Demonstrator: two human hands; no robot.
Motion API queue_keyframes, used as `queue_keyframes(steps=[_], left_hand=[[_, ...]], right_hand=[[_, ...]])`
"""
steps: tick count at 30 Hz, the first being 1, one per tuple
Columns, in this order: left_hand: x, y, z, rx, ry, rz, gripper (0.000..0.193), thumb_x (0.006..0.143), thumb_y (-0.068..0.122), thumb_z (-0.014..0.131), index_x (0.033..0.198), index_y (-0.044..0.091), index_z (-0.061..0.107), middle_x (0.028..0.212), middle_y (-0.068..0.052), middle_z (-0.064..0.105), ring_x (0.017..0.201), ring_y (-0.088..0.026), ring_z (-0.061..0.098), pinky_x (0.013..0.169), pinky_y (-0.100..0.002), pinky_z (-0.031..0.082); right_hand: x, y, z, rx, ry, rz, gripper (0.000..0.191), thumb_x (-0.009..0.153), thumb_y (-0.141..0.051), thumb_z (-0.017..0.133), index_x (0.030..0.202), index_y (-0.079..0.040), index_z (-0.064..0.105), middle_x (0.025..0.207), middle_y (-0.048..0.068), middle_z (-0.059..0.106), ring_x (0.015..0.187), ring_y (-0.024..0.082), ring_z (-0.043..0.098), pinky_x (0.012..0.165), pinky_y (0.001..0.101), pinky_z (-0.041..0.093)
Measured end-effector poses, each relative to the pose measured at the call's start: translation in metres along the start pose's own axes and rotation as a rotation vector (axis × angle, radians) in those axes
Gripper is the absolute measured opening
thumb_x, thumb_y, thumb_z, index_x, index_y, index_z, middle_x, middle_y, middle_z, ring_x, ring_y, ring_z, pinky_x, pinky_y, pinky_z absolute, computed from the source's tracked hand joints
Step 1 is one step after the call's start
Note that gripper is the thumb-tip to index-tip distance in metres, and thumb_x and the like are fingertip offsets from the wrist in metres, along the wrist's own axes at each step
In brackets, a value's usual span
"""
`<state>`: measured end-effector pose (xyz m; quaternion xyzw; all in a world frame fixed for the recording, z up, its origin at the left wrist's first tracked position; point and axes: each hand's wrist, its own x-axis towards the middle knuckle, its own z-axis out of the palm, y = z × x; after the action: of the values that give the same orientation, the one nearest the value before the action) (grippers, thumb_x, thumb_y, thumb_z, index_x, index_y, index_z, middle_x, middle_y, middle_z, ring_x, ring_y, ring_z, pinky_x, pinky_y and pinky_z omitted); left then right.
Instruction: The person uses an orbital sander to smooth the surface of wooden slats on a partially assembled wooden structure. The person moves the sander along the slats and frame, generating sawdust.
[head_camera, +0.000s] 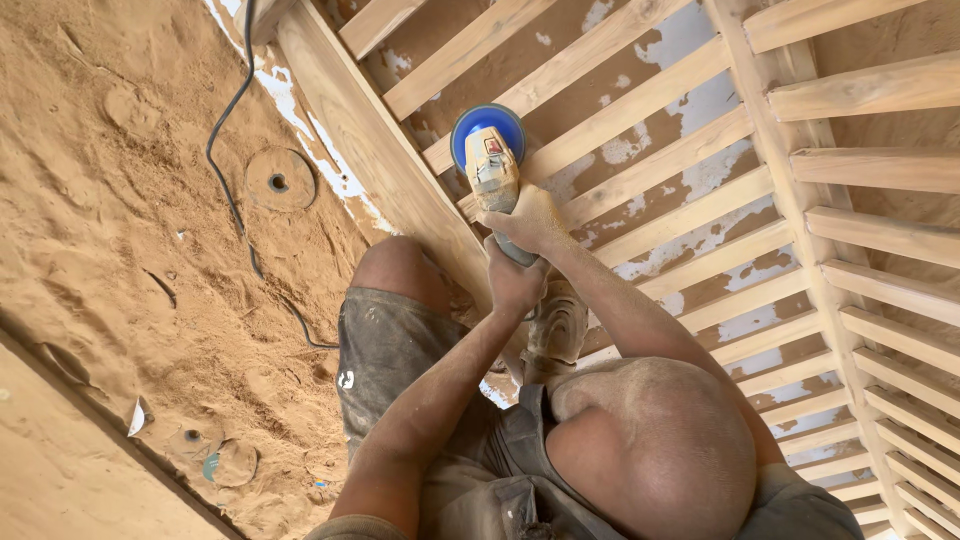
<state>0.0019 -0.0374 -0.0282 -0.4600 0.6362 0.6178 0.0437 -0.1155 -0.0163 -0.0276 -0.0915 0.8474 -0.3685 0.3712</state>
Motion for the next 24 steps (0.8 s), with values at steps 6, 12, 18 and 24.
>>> queue_keyframes(steps=[6,12,18,24], left_hand=[[-0.016,-0.013,0.003,-0.086,0.037,-0.002,0.073,0.075,0.025,0.081,0.13,0.001,0.04,0.117,-0.025,0.066,0.107,-0.038,0.069,0.093,-0.046,0.055],[-0.017,0.002,0.022,-0.017,-0.064,0.057,0.075,0.076,0.027,0.082,0.131,-0.001,0.04,0.114,-0.027,0.067,0.105,-0.042,0.069,0.09,-0.049,0.055],[0.042,0.046,0.038,0.266,-0.326,0.286,0.067,0.074,0.024,0.08,0.122,-0.003,0.042,0.101,-0.031,0.071,0.097,-0.048,0.07,0.085,-0.053,0.056],[0.078,0.095,0.045,0.281,-0.288,0.28,0.066,0.073,0.03,0.081,0.119,0.0,0.044,0.101,-0.028,0.073,0.096,-0.045,0.072,0.083,-0.051,0.057]], right_hand=[[-0.01,0.003,0.008,-0.056,-0.063,-0.048,0.064,0.067,-0.039,0.082,0.113,0.003,0.067,0.097,0.022,0.076,0.093,0.031,0.076,0.083,0.0399,0.06],[-0.014,0.018,-0.02,0.062,0.028,0.035,0.058,0.067,-0.035,0.082,0.112,0.001,0.071,0.101,0.016,0.076,0.09,0.026,0.076,0.081,0.0365,0.062],[0.006,0.023,-0.068,0.482,0.413,0.09,0.047,0.075,-0.032,0.081,0.108,0.001,0.074,0.098,0.01,0.076,0.085,0.017,0.074,0.075,0.0326,0.058],[0.046,-0.012,-0.096,0.52,0.429,0.038,0.039,0.073,-0.029,0.082,0.101,-0.002,0.076,0.088,0.008,0.074,0.076,0.017,0.07,0.071,0.0337,0.056]])
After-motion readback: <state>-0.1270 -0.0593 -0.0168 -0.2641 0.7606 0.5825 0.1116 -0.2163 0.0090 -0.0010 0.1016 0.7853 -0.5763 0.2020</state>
